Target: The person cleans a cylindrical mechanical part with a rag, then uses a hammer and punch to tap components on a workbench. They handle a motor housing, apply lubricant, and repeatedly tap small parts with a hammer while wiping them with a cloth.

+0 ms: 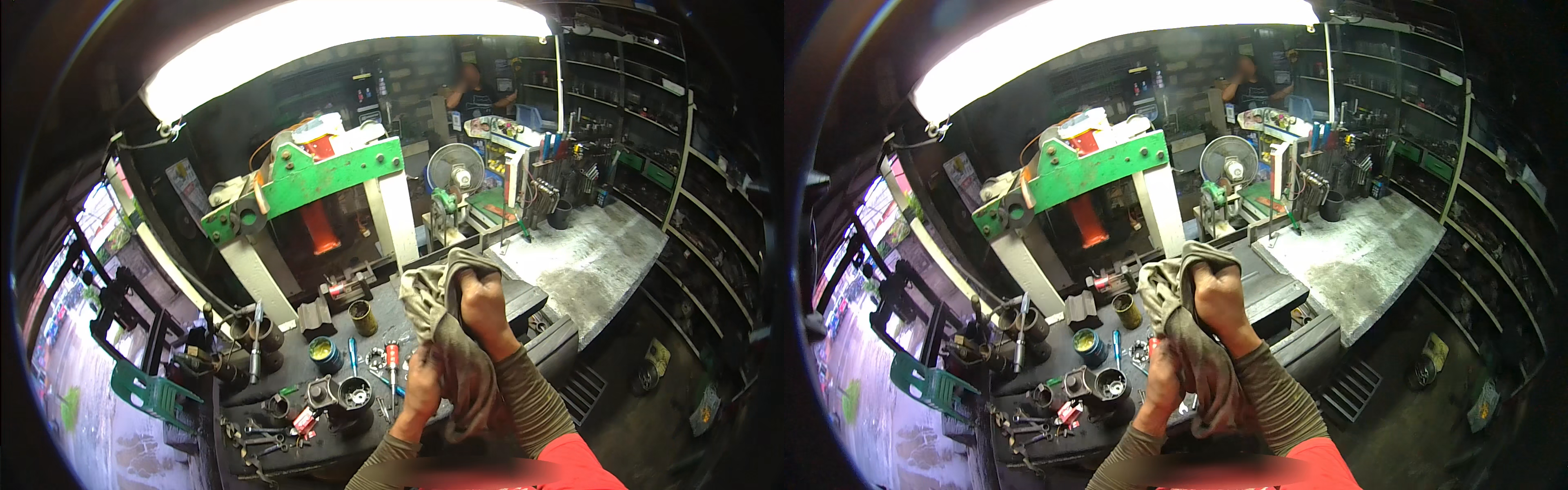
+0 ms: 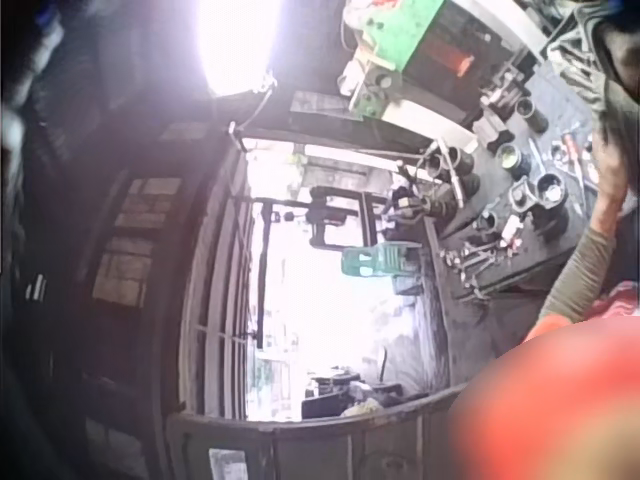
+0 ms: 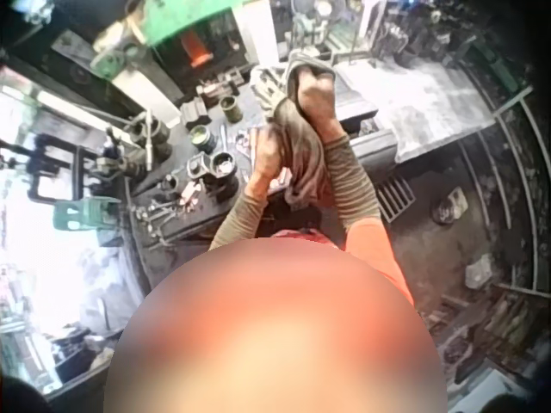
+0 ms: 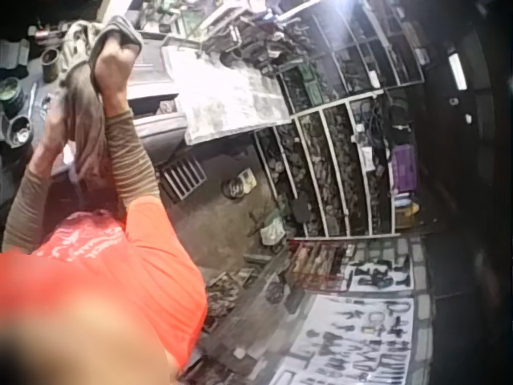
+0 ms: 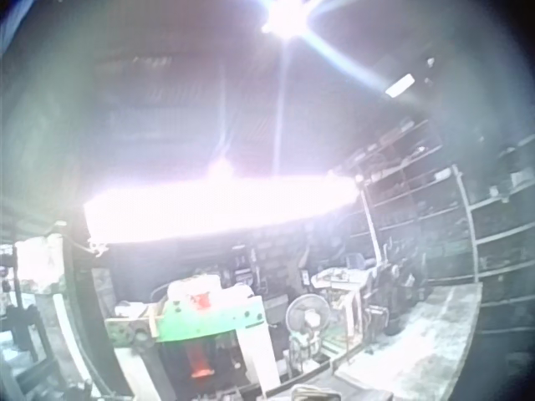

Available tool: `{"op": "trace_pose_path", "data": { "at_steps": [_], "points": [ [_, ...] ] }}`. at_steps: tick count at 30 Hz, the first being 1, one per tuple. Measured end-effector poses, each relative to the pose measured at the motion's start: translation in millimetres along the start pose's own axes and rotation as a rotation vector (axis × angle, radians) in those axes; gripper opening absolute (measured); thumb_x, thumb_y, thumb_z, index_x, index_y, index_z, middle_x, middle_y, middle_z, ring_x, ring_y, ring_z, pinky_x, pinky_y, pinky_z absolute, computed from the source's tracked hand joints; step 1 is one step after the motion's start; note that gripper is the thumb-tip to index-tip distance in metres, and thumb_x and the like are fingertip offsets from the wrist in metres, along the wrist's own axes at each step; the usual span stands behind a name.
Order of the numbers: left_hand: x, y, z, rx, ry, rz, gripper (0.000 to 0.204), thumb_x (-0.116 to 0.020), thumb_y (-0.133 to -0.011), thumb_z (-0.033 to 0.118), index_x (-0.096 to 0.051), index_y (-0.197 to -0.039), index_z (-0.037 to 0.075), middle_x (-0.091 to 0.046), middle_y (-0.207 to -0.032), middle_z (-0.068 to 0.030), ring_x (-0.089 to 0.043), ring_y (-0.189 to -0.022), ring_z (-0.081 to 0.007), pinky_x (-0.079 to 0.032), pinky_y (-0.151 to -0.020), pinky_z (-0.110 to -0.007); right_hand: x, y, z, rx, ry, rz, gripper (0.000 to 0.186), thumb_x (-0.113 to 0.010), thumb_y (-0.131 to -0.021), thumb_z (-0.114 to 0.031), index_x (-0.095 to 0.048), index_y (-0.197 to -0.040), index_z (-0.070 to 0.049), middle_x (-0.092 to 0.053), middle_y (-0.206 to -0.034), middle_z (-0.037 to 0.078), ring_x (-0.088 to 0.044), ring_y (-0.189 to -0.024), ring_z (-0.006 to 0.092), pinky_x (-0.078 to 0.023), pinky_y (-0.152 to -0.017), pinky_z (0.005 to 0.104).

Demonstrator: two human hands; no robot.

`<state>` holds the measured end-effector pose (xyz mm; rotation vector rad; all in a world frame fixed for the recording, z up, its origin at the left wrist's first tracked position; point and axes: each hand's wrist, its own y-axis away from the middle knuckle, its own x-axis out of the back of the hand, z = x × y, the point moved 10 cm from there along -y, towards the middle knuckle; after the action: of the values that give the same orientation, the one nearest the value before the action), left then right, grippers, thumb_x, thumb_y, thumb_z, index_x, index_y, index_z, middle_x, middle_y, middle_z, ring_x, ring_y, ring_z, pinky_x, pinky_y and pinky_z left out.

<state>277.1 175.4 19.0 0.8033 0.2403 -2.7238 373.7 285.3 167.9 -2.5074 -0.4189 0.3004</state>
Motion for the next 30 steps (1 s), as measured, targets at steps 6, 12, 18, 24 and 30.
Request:
{"op": "trace_pose_path", "data": {
  "at_steps": [6,12,18,24,30],
  "points": [
    [58,43,-26,0.157,-0.397,-0.057,0.059,-0.063,-0.098,0.020,-0.046,-0.150,-0.002,-0.064,-0.131,-0.0150,-0.058,-0.125,-0.0262,-0.046,-0.110,-0.039,20,6,9,0.196,0.407,0.097,0.020,-0.055,-0.095,-0.004,-0.069,-0.109,0.002,-0.069,-0.098,0.014,-0.067,-0.087,0.0301,-0.052,-0.081,0.0403],
    [62,74,-5,-0.039,0.225,-0.355,0.055,-0.050,-0.111,0.028,-0.039,-0.156,-0.002,-0.056,-0.149,-0.0144,-0.053,-0.136,-0.0217,-0.039,-0.118,-0.036,31,-9,42,0.037,0.303,0.057,0.021,-0.054,-0.098,-0.008,-0.067,-0.111,0.002,-0.069,-0.099,0.013,-0.066,-0.087,0.0285,-0.052,-0.080,0.0392],
    [79,119,23,-0.025,0.420,-0.389,0.065,-0.057,-0.108,0.026,-0.031,-0.161,0.000,-0.044,-0.161,-0.0101,-0.040,-0.149,-0.0211,-0.029,-0.125,-0.038,47,-1,49,0.001,0.346,0.034,0.023,-0.053,-0.100,-0.012,-0.066,-0.114,0.001,-0.068,-0.100,0.013,-0.065,-0.088,0.0269,-0.053,-0.080,0.0381],
    [73,103,-4,-0.028,-0.196,-0.242,0.051,-0.056,-0.104,0.018,-0.047,-0.152,0.004,-0.059,-0.145,-0.0104,-0.061,-0.123,-0.0214,-0.048,-0.107,-0.038,80,5,67,-0.020,0.190,0.025,0.025,-0.052,-0.102,-0.016,-0.064,-0.117,0.001,-0.067,-0.101,0.012,-0.065,-0.088,0.0254,-0.053,-0.079,0.0370],
    [89,122,-82,0.201,0.487,-0.224,0.045,-0.059,-0.103,0.020,-0.057,-0.147,0.008,-0.070,-0.128,-0.0089,-0.066,-0.113,-0.0188,-0.054,-0.101,-0.039,93,22,83,-0.080,0.355,0.011,0.028,-0.051,-0.105,-0.020,-0.063,-0.119,0.000,-0.066,-0.102,0.011,-0.064,-0.088,0.0238,-0.053,-0.079,0.0359]
  ]
}}
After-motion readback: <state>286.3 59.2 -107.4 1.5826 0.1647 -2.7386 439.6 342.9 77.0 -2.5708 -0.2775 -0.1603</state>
